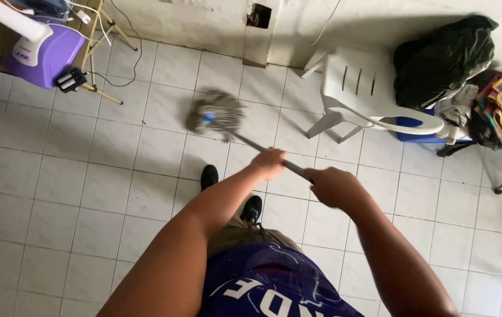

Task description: The person mops a tiled floor using a string mop, moving systematically across the room and around obstacles such as a chair, cooler, and shoe rack. The mop is used with both hands to cover different areas, including corners and edges near walls and furniture.

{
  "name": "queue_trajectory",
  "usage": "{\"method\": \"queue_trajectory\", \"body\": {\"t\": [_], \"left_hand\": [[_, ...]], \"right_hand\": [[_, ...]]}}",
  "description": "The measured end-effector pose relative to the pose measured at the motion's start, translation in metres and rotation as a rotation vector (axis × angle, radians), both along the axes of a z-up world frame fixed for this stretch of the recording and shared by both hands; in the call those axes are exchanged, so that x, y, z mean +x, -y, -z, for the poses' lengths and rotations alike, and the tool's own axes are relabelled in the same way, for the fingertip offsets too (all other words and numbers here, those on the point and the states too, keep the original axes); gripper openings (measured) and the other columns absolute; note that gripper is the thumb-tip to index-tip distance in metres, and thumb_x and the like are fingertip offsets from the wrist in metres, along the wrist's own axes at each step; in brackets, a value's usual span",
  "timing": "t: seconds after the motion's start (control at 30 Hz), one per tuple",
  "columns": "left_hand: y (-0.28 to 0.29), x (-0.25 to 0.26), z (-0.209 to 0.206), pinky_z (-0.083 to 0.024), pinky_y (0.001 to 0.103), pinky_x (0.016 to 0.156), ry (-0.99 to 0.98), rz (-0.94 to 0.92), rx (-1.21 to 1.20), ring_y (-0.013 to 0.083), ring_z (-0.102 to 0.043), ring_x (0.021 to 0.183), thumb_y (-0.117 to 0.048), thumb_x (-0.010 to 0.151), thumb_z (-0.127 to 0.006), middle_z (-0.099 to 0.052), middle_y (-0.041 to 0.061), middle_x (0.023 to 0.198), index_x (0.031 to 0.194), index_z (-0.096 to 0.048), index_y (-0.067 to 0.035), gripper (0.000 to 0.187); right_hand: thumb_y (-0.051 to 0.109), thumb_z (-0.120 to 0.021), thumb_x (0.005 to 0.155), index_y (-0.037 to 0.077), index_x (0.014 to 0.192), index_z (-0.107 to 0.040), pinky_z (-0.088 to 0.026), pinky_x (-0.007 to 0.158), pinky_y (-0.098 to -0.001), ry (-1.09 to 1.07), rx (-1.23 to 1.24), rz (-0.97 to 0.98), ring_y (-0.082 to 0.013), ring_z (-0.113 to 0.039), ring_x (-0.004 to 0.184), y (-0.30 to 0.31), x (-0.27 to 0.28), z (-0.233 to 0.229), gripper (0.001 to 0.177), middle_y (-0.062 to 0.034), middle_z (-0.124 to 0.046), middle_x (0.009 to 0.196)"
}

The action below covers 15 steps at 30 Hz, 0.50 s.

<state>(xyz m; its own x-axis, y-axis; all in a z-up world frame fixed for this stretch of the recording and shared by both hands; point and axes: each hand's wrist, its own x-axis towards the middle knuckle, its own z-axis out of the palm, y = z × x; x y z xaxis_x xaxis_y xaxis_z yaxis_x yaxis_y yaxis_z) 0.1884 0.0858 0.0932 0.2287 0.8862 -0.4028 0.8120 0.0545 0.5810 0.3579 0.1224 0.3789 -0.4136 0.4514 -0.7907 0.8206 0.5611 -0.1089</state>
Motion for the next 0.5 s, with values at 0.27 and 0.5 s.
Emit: {"method": "queue_trajectory", "body": {"t": [0.27,0.5], "left_hand": [[0.012,0.048,0.041,-0.048,0.058,0.105,0.013,-0.035,-0.047,0.0487,-0.059,0.123,-0.015,0.099,-0.042,-0.063,0.022,0.118,0.123,-0.051,-0.009,0.027],[-0.007,0.12,-0.114,-0.043,0.053,0.109,0.489,0.09,0.128,0.0466,-0.063,0.115,-0.022,0.1,-0.057,-0.067,0.026,0.103,0.104,-0.053,-0.008,0.015]], "right_hand": [[0.027,-0.049,0.105,0.023,0.144,-0.053,-0.056,0.101,-0.0539,0.093,0.005,0.008,-0.0401,-0.072,0.113,0.01,0.032,0.005,0.039,-0.0221,-0.075,0.115],[0.036,-0.05,0.104,0.023,0.125,-0.066,-0.066,0.083,-0.0421,0.315,0.307,0.06,-0.023,-0.082,0.085,0.036,0.089,-0.076,0.029,-0.0088,-0.081,0.086]]}}
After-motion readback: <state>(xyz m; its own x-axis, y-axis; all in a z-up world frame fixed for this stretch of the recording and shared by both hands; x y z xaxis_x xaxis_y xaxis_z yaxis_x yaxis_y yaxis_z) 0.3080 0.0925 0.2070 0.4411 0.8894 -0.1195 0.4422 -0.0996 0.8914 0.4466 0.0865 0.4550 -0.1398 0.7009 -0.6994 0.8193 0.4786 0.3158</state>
